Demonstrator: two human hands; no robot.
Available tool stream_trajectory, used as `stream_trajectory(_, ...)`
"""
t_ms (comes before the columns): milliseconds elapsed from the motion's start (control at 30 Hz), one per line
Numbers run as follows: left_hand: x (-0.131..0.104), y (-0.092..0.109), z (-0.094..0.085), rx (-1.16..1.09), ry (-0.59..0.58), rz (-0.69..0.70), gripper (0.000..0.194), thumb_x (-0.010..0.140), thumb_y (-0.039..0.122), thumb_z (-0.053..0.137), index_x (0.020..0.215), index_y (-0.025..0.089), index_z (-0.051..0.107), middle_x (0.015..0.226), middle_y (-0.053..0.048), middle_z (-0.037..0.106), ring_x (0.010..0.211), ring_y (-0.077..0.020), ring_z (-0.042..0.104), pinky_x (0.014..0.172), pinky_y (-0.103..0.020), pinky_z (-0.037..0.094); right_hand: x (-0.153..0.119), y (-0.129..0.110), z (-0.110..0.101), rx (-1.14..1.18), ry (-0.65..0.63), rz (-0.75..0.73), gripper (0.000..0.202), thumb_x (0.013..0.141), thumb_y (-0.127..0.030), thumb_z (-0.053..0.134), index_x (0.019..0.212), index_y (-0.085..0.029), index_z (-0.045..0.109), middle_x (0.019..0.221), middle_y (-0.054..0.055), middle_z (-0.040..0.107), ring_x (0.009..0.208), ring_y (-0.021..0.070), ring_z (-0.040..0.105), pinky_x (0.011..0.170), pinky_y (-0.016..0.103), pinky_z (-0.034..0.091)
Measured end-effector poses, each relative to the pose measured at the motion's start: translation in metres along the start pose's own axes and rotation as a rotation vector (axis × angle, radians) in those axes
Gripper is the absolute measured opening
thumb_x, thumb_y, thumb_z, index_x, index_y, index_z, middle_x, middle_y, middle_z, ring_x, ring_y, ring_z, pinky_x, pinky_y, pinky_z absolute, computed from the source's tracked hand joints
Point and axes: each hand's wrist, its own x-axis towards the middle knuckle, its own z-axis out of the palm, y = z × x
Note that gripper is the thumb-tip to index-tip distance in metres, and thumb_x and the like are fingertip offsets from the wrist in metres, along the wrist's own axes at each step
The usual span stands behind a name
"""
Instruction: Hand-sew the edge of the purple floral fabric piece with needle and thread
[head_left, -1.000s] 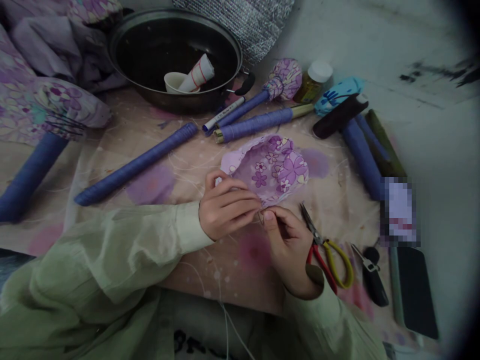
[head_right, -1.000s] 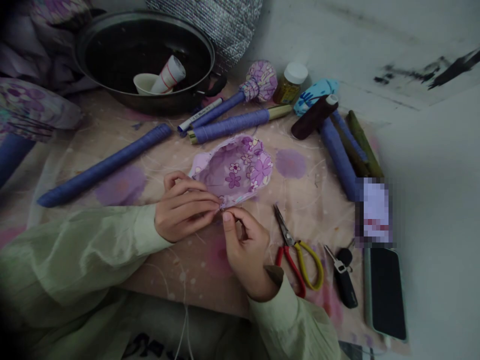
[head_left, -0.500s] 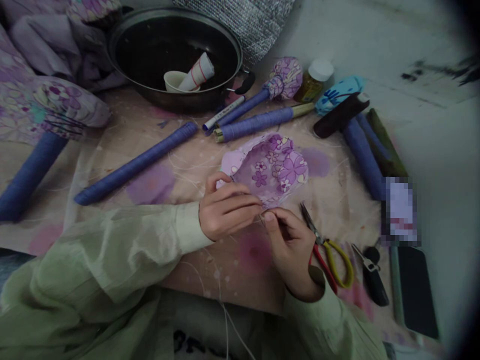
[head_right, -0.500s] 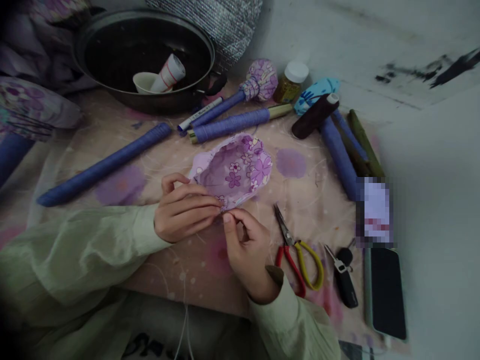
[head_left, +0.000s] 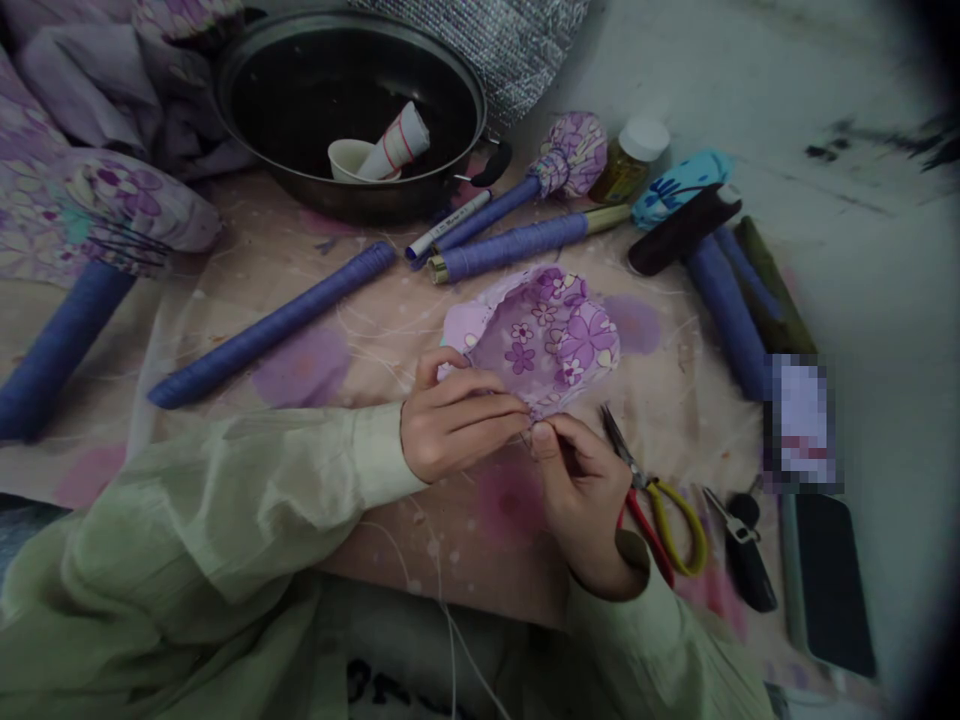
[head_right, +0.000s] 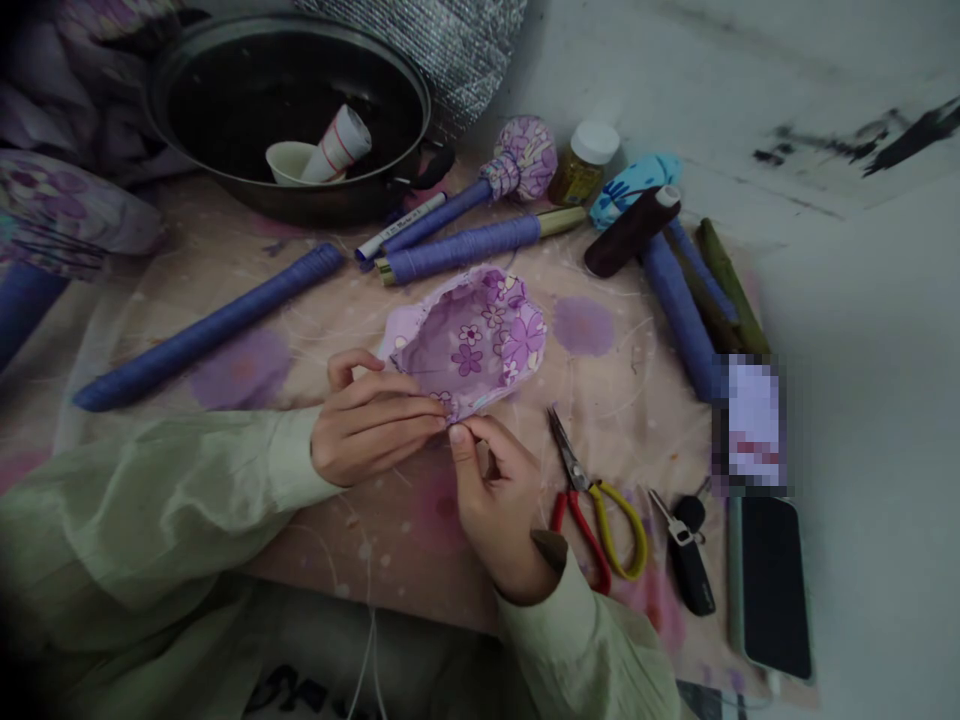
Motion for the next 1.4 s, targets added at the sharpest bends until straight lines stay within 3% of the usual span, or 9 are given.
stream_trajectory(267,0.0,-0.006,0.002,0.017,0.007,-0.021,0.01,0.087,0.028,0.065,0.095,0.034,0.064,0.093,0.012,0.075,0.091,-0.0162,0.067,0.094,-0.04,0.04,0.0,-0.001,0.003,0.075,0.024,0.049,0.011,0.085,-0.021,0.059,0.077,-0.02,0.065,0.062,-0.004,0.062,0.056,0.009,0.056,0.054,0.02,0.047)
stream_trajectory(400,0.007,-0.013,0.004,-0.022,0.072,0.04,0.009,0.084,0.027,0.068,0.091,0.028,0.063,0.083,0.008,0.076,0.083,-0.0177,0.067,0.084,-0.042,0.04,0.001,-0.001,0.002,0.17,0.019,0.07,0.005,0.082,-0.019,0.063,0.083,-0.021,0.067,0.074,-0.001,0.071,0.062,0.0099,0.062,0.06,0.022,0.051)
stream_trajectory(533,0.012,-0.015,0.006,-0.137,0.038,0.0,0.008,0.08,0.024,0.07,0.085,0.022,0.064,0.077,0.002,0.076,0.084,-0.0193,0.067,0.078,-0.041,0.04,0.001,0.0,0.001,0.178,0.013,0.06,0.007,0.082,-0.017,0.062,0.079,-0.021,0.067,0.069,-0.002,0.068,0.061,0.0093,0.062,0.06,0.021,0.051)
stream_trajectory(867,0.01,-0.014,0.012,-0.177,0.016,0.03,0.003,0.081,0.021,0.069,0.083,0.022,0.066,0.079,0.001,0.076,0.084,-0.0188,0.065,0.08,-0.04,0.036,0.002,-0.002,0.001,0.202,0.014,0.14,0.01,0.082,-0.022,0.062,0.074,-0.02,0.067,0.056,-0.003,0.063,0.052,0.0105,0.059,0.051,0.023,0.05)
stream_trajectory(1167,0.011,-0.015,0.01,-0.181,-0.027,-0.086,0.006,0.085,0.027,0.063,0.082,0.022,0.065,0.079,0.0,0.076,0.084,-0.019,0.064,0.082,-0.042,0.036,0.003,-0.002,0.0,0.28,-0.003,0.2,0.009,0.079,-0.022,0.064,0.07,-0.02,0.065,0.056,-0.003,0.062,0.051,0.0114,0.058,0.051,0.025,0.049)
stream_trajectory(1400,0.008,-0.015,0.013,-0.209,-0.108,-0.044,0.006,0.085,0.026,0.062,0.084,0.022,0.067,0.084,0.0,0.076,0.09,-0.02,0.064,0.085,-0.042,0.036,0.003,-0.001,0.003,0.268,-0.001,0.216,0.013,0.082,-0.027,0.061,0.072,-0.019,0.064,0.056,-0.003,0.061,0.051,0.0111,0.057,0.052,0.025,0.048)
